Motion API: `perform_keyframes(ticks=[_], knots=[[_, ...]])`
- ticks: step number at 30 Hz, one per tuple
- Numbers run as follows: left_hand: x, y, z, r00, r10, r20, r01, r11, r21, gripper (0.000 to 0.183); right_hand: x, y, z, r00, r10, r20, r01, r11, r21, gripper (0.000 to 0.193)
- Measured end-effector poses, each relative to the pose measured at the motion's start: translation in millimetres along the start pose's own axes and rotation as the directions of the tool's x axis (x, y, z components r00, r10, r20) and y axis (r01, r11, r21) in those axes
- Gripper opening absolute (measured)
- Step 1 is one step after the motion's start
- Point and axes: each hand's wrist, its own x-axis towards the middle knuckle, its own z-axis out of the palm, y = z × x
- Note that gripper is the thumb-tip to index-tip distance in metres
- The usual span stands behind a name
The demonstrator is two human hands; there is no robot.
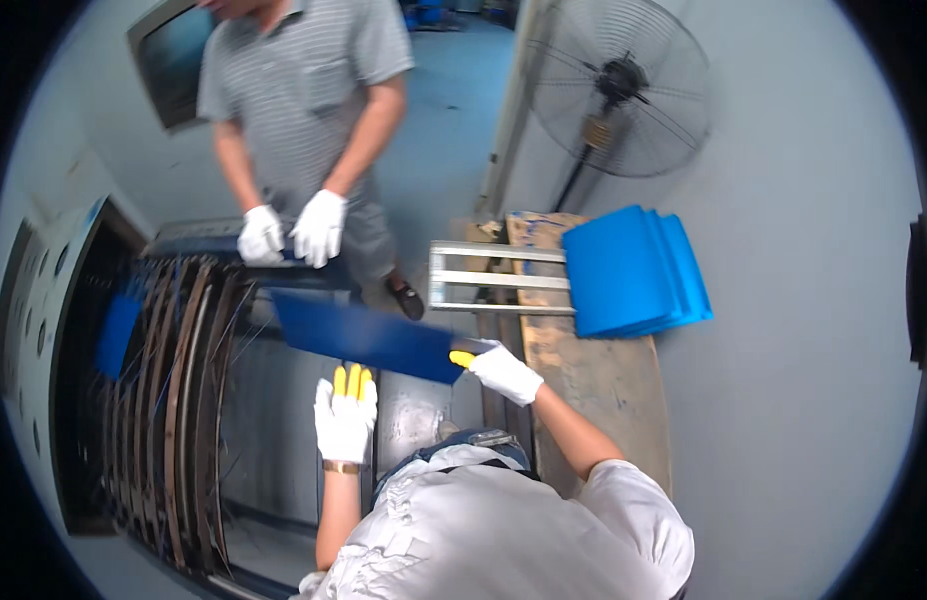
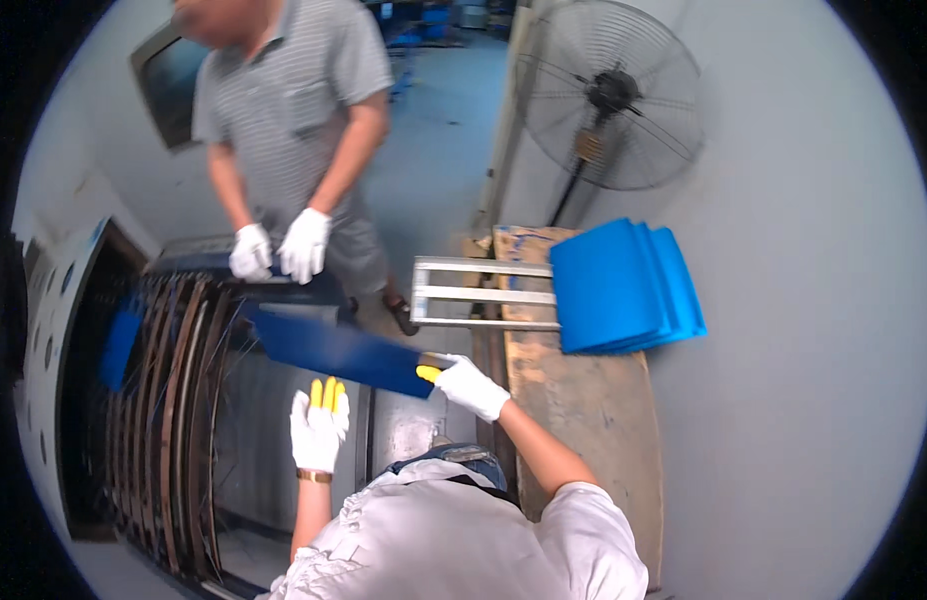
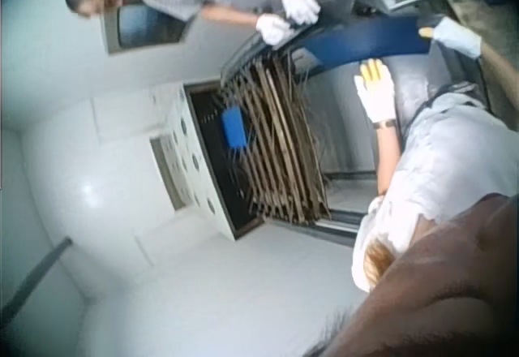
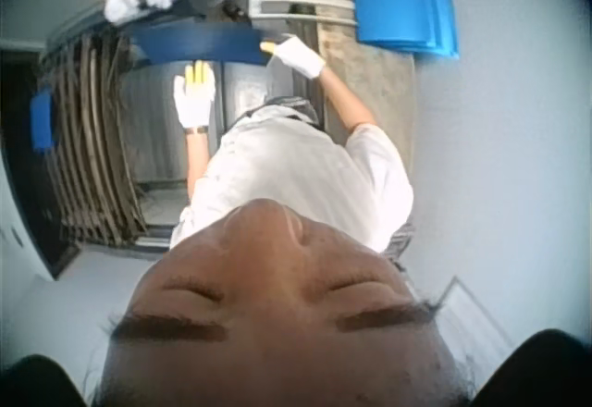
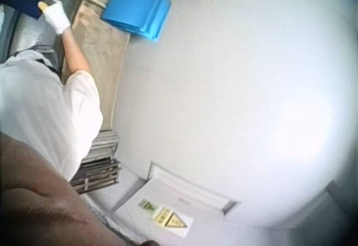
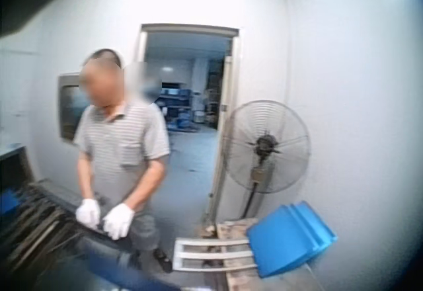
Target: The person repeatedly picks up blue rectangular sheets from a stack on a wooden pallet and places them onto a metal rack. A coworker assists by also placing sheets onto the rack. The task involves continuous pick-and-place motions to fill the rack with the blue sheets.
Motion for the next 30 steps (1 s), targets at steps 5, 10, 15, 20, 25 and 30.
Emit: perform_keyframes(ticks=[5, 10, 15, 20, 25, 30], knots=[[6.1, -72.8, -45.7, 0.945, -0.246, -0.216, 0.254, 0.967, 0.008, 0.027, -37.8, 29.8, -76.3, 0.878, 0.324, -0.352, -0.229, 0.931, 0.285, 0.020], [24.2, -100.2, -68.3, 0.903, -0.304, -0.303, 0.333, 0.942, 0.049, 0.019, -62.6, 103.3, -170.9, 0.577, 0.419, -0.701, -0.203, 0.905, 0.373, 0.018], [36.6, -95.6, -124.9, 0.897, -0.351, -0.268, 0.373, 0.927, 0.036, 0.021, -63.1, 126.7, -212.5, 0.359, 0.231, -0.904, -0.183, 0.968, 0.174, 0.014], [32.3, -83.2, -144.4, 0.920, -0.262, -0.291, 0.343, 0.898, 0.275, 0.018, -54.9, 160.0, -222.4, 0.369, -0.005, -0.929, -0.440, 0.880, -0.180, 0.017], [23.7, -84.2, -126.8, 0.883, -0.339, -0.325, 0.394, 0.912, 0.119, 0.015, -67.1, 209.8, -236.5, 0.502, -0.005, -0.865, -0.628, 0.686, -0.368, 0.015], [27.2, -91.5, -111.0, 0.861, -0.323, -0.393, 0.394, 0.912, 0.114, 0.015, -72.6, 202.0, -226.2, 0.382, 0.483, -0.788, -0.490, 0.829, 0.271, 0.034]])
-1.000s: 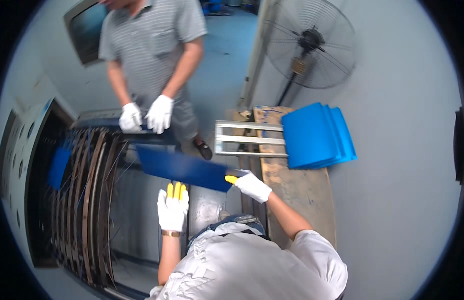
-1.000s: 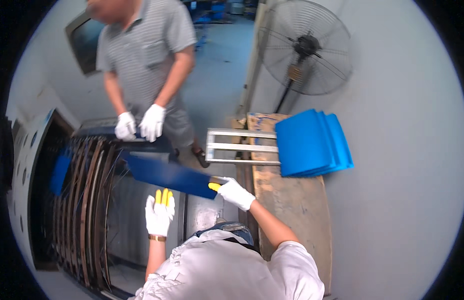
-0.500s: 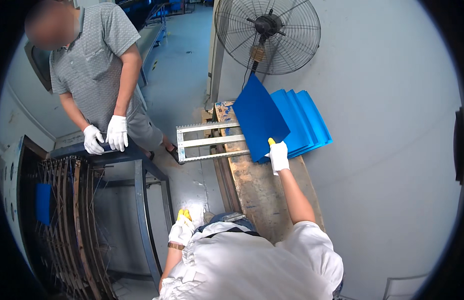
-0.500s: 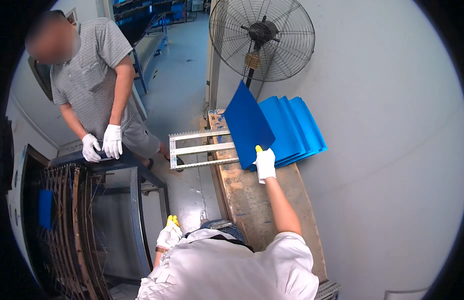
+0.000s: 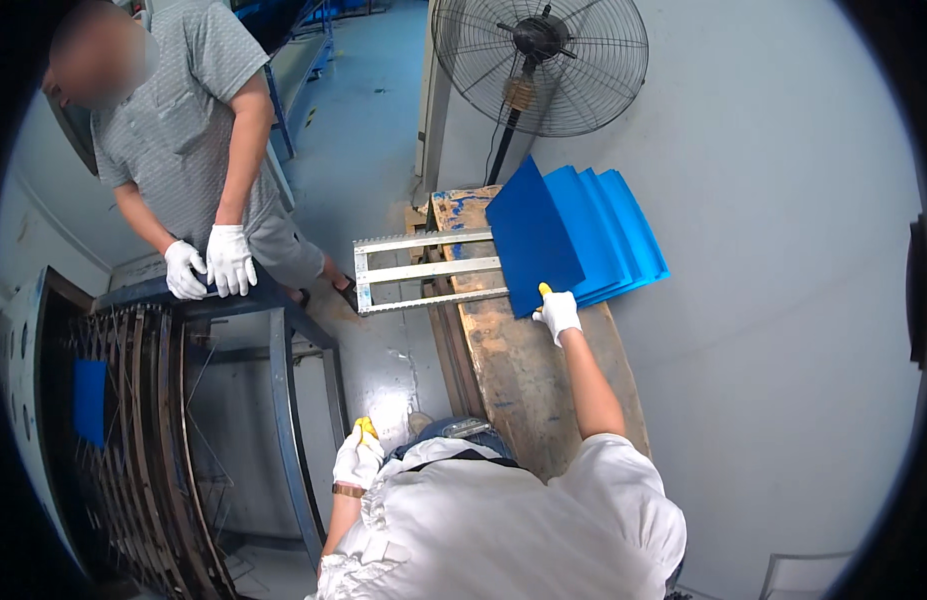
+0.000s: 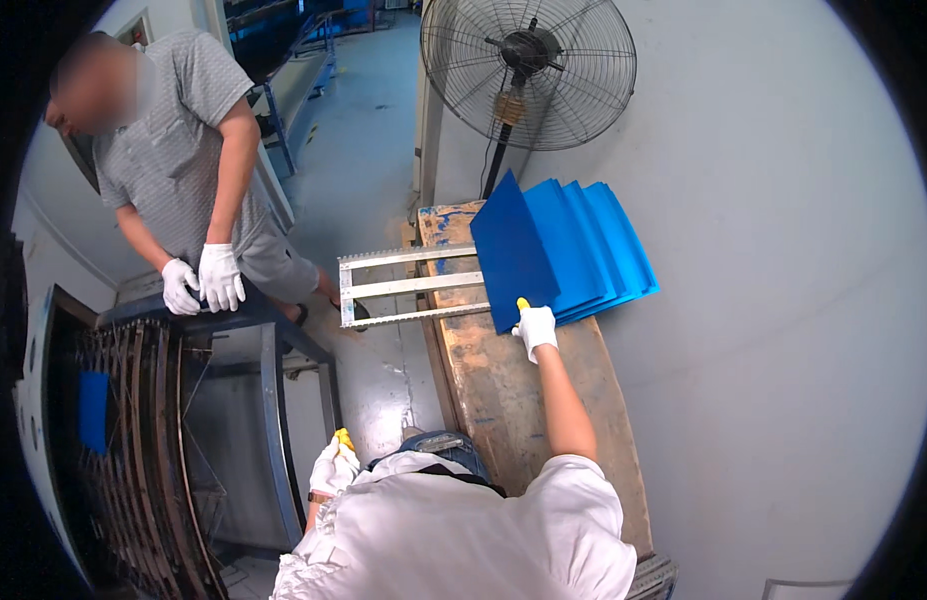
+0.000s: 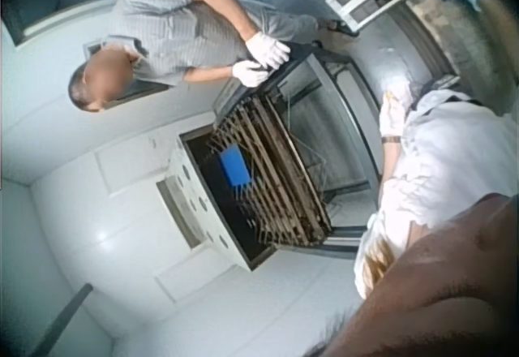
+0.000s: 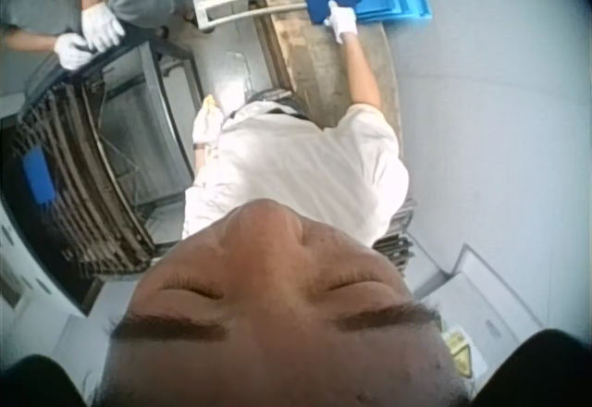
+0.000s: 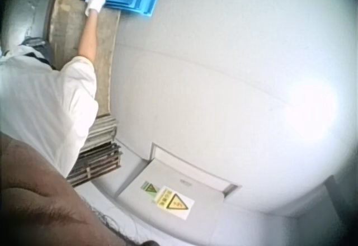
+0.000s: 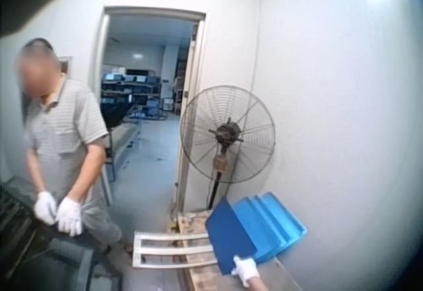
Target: The person repeatedly picks up blue rectangular sheets from a stack on a wooden pallet and places them onto a metal rack. A coworker assists by also placing sheets onto the rack. The task involves continuous pick-and-place motions to fill the rack with the blue sheets.
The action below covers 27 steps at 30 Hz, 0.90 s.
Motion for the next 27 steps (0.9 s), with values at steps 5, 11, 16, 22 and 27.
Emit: perform_keyframes(ticks=[5, 11, 16, 22, 27], knots=[[6.7, -2.7, 9.5, 1.000, -0.020, 0.021, 0.020, 0.999, 0.039, 0.017, -11.6, 1.6, -14.8, 0.866, 0.351, 0.357, -0.418, 0.899, 0.132, 0.033], [13.4, 5.2, -2.3, 0.998, -0.028, 0.054, 0.030, 0.999, -0.037, 0.017, -67.6, -36.1, 43.4, 0.621, 0.254, 0.742, -0.355, 0.935, -0.023, 0.020], [-10.0, 20.0, -2.2, 0.999, -0.001, 0.043, 0.004, 0.997, -0.079, 0.018, -169.2, -147.2, 123.7, 0.344, -0.342, 0.874, -0.125, 0.906, 0.404, 0.040], [-57.7, 45.9, -13.7, 0.821, -0.196, 0.536, 0.437, 0.820, -0.370, 0.022, -376.0, -288.1, 119.0, -0.517, -0.509, 0.688, 0.226, 0.694, 0.683, 0.034], [-59.7, 51.9, -67.1, 0.945, 0.286, 0.162, -0.210, 0.904, -0.371, 0.019, -471.3, -310.2, 118.3, -0.877, -0.473, 0.083, -0.335, 0.726, 0.600, 0.035]])
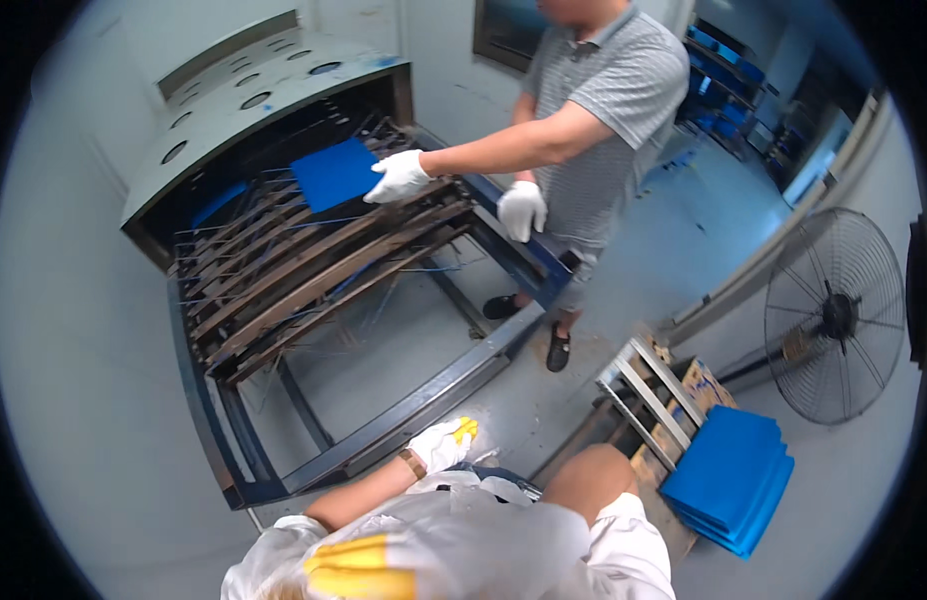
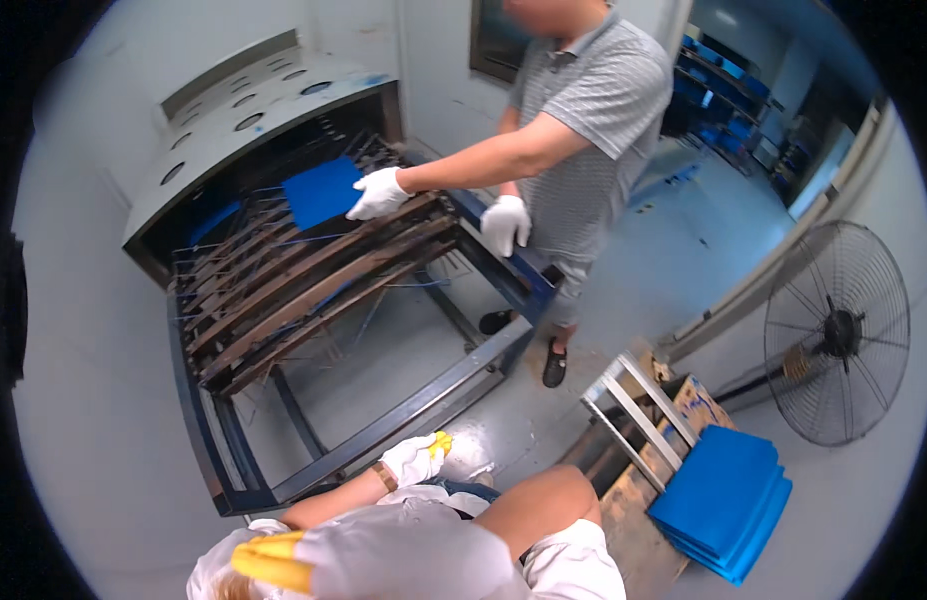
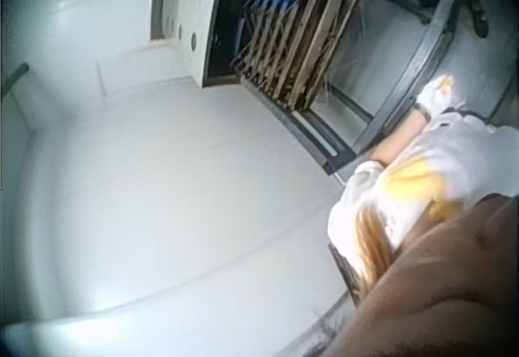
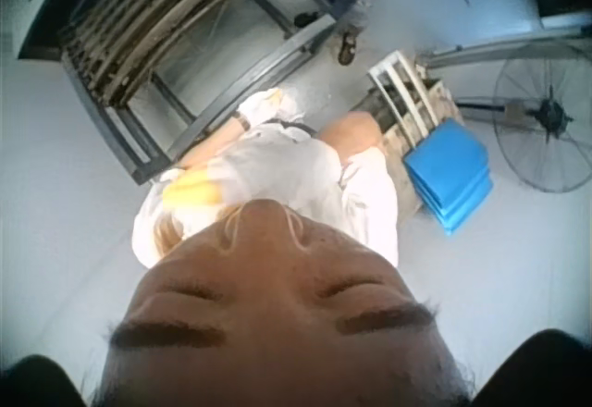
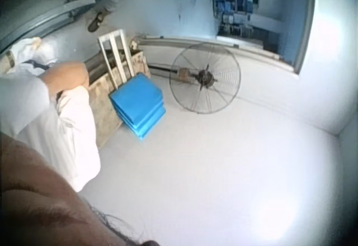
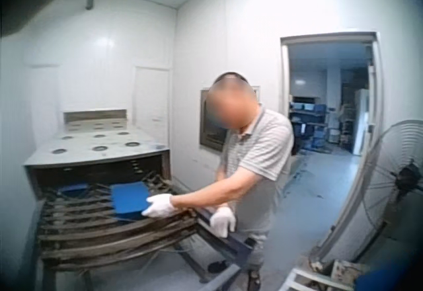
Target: The person repeatedly picks up blue rectangular sheets from a stack on a wooden pallet and places them onto a metal rack. A coworker assists by also placing sheets onto the rack. The task involves continuous pick-and-place motions to fill the rack with the blue sheets.
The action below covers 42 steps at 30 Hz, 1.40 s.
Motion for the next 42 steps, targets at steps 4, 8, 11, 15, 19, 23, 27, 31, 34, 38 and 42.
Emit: perform_keyframes(ticks=[4, 8, 11, 15, 19, 23, 27, 31, 34, 38, 42], knots=[[-17.9, 20.3, -19.9, 0.965, 0.237, 0.109, -0.261, 0.899, 0.352, 0.020, 34.5, 20.3, 8.0, 0.975, -0.098, 0.197, 0.057, 0.977, 0.207, 0.036], [-35.6, 37.2, -18.7, 0.960, 0.251, 0.126, -0.258, 0.965, 0.038, 0.022, 54.6, 35.8, 14.5, 0.952, -0.152, 0.264, 0.065, 0.948, 0.312, 0.038], [-43.0, 45.6, -13.6, 0.968, 0.246, 0.057, -0.238, 0.964, -0.120, 0.019, 68.5, 45.9, 16.9, 0.945, -0.176, 0.276, 0.073, 0.936, 0.345, 0.039], [-42.2, 56.4, -19.1, 0.980, 0.191, 0.058, -0.179, 0.971, -0.161, 0.018, 80.1, 55.3, 16.5, 0.945, -0.190, 0.265, 0.088, 0.932, 0.353, 0.041], [-36.2, 61.3, -20.0, 0.933, 0.316, 0.173, -0.360, 0.836, 0.414, 0.021, 86.4, 52.4, 14.3, 0.950, -0.187, 0.249, 0.092, 0.933, 0.347, 0.043], [-35.5, 59.8, -10.6, 0.986, 0.152, 0.069, -0.150, 0.988, -0.027, 0.016, 87.9, 50.1, 10.9, 0.963, -0.160, 0.219, 0.080, 0.938, 0.336, 0.045], [-28.7, 65.3, -30.7, 0.956, 0.140, 0.258, -0.203, 0.950, 0.237, 0.028, 96.3, 49.5, 2.9, 0.999, -0.029, 0.028, 0.022, 0.972, 0.235, 0.048], [-35.5, 60.2, -13.6, 0.889, 0.227, 0.397, -0.376, 0.856, 0.353, 0.029, 108.9, 72.3, -24.0, 0.834, 0.203, -0.513, -0.153, 0.978, 0.140, 0.050], [-32.3, 59.6, -3.7, 0.839, 0.260, 0.478, -0.471, 0.787, 0.399, 0.030, 105.1, 116.5, -48.5, 0.763, 0.168, -0.625, -0.193, 0.981, 0.028, 0.051], [-16.7, 63.4, -29.8, 0.842, 0.250, 0.477, -0.530, 0.545, 0.650, 0.033, 103.8, 146.1, -61.9, 0.729, 0.042, -0.683, -0.241, 0.950, -0.198, 0.055], [-17.8, 68.0, -61.6, 0.842, 0.399, 0.364, -0.521, 0.420, 0.743, 0.027, 107.6, 164.6, -77.6, 0.773, -0.282, -0.568, -0.402, 0.475, -0.783, 0.056]])
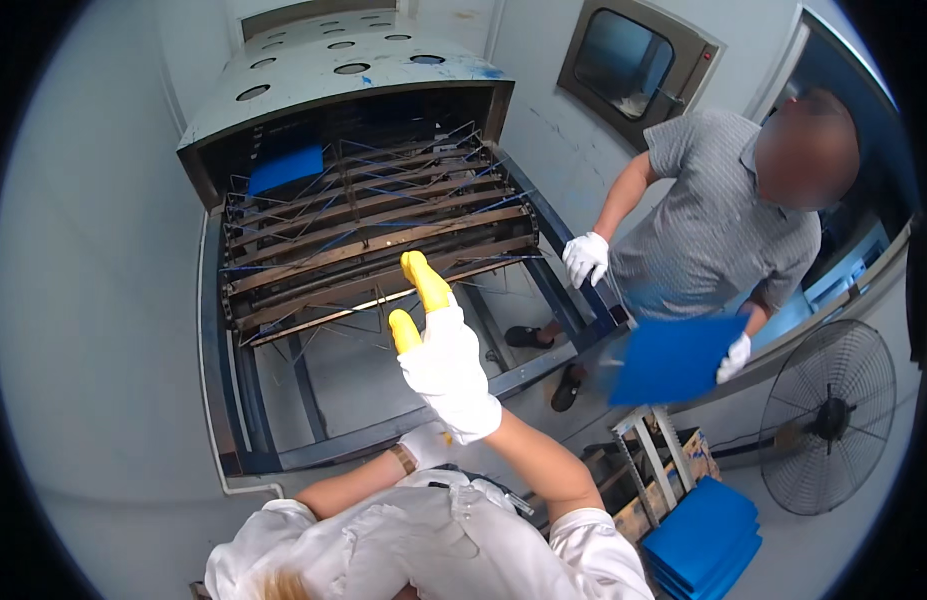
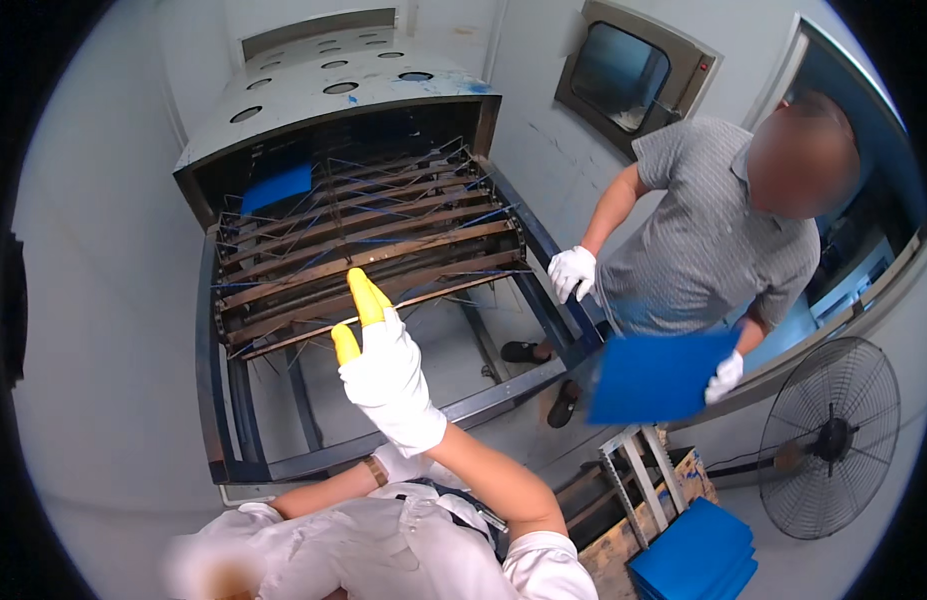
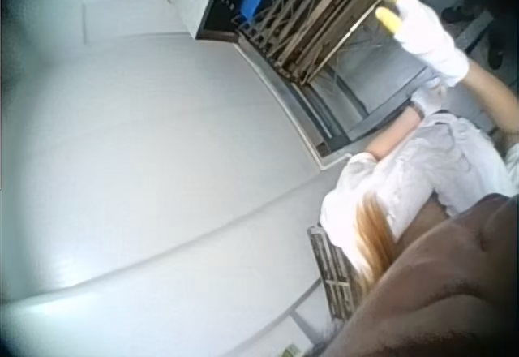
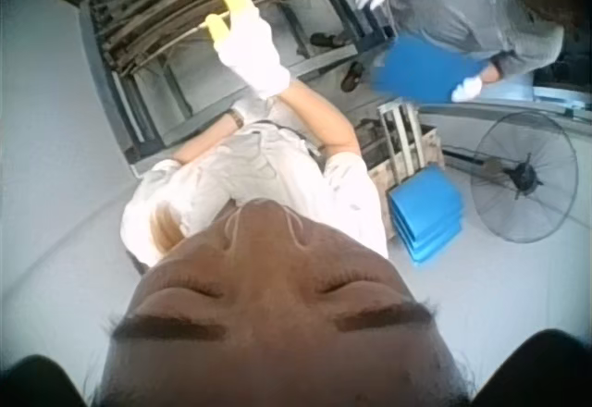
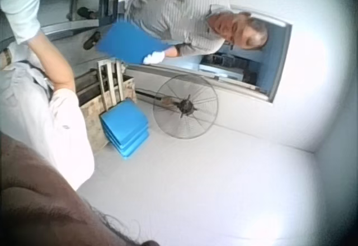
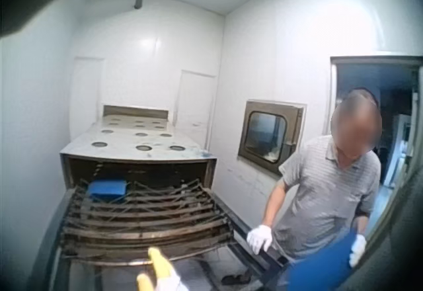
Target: The person repeatedly picks up blue rectangular sheets from a stack on a wooden pallet and places them onto a metal rack. A coworker assists by also placing sheets onto the rack. The task involves continuous pick-and-place motions to fill the rack with the blue sheets.
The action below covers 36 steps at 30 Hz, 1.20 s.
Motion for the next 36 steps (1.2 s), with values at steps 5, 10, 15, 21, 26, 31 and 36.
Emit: perform_keyframes(ticks=[5, 10, 15, 21, 26, 31, 36], knots=[[-6.1, 13.2, -34.5, 0.947, -0.287, 0.144, 0.266, 0.451, -0.852, 0.020, -4.9, 43.1, 37.7, 0.986, 0.085, 0.142, -0.067, 0.990, -0.122, 0.051], [-21.3, 37.8, -63.5, 0.939, -0.098, 0.328, 0.343, 0.284, -0.896, 0.019, -19.6, 91.7, 82.5, 0.885, 0.346, 0.312, -0.248, 0.916, -0.314, 0.047], [-50.4, 176.2, -14.6, 0.916, -0.289, -0.277, 0.087, 0.819, -0.567, 0.054, -45.8, 144.8, 120.4, 0.852, 0.471, 0.229, -0.362, 0.846, -0.392, 0.043], [-63.6, 173.9, -71.3, 0.922, 0.079, -0.378, -0.089, 0.996, -0.008, 0.028, -58.7, 138.1, 165.1, 0.772, 0.577, 0.267, -0.525, 0.815, -0.244, 0.041], [-85.9, 210.6, -64.5, 0.979, 0.150, -0.140, -0.131, 0.982, 0.139, 0.024, -42.9, 127.9, 192.2, 0.808, 0.519, 0.281, -0.512, 0.853, -0.104, 0.043], [-78.8, 227.3, -90.1, 0.982, 0.146, -0.122, -0.139, 0.989, 0.057, 0.023, -1.4, 115.4, 205.5, 0.778, 0.565, 0.275, -0.596, 0.802, 0.039, 0.040], [-71.9, 234.3, -116.8, 0.979, 0.000, -0.206, -0.034, 0.987, -0.159, 0.030, -7.5, 146.1, 224.9, 0.869, 0.442, 0.224, -0.454, 0.891, 0.004, 0.033]])
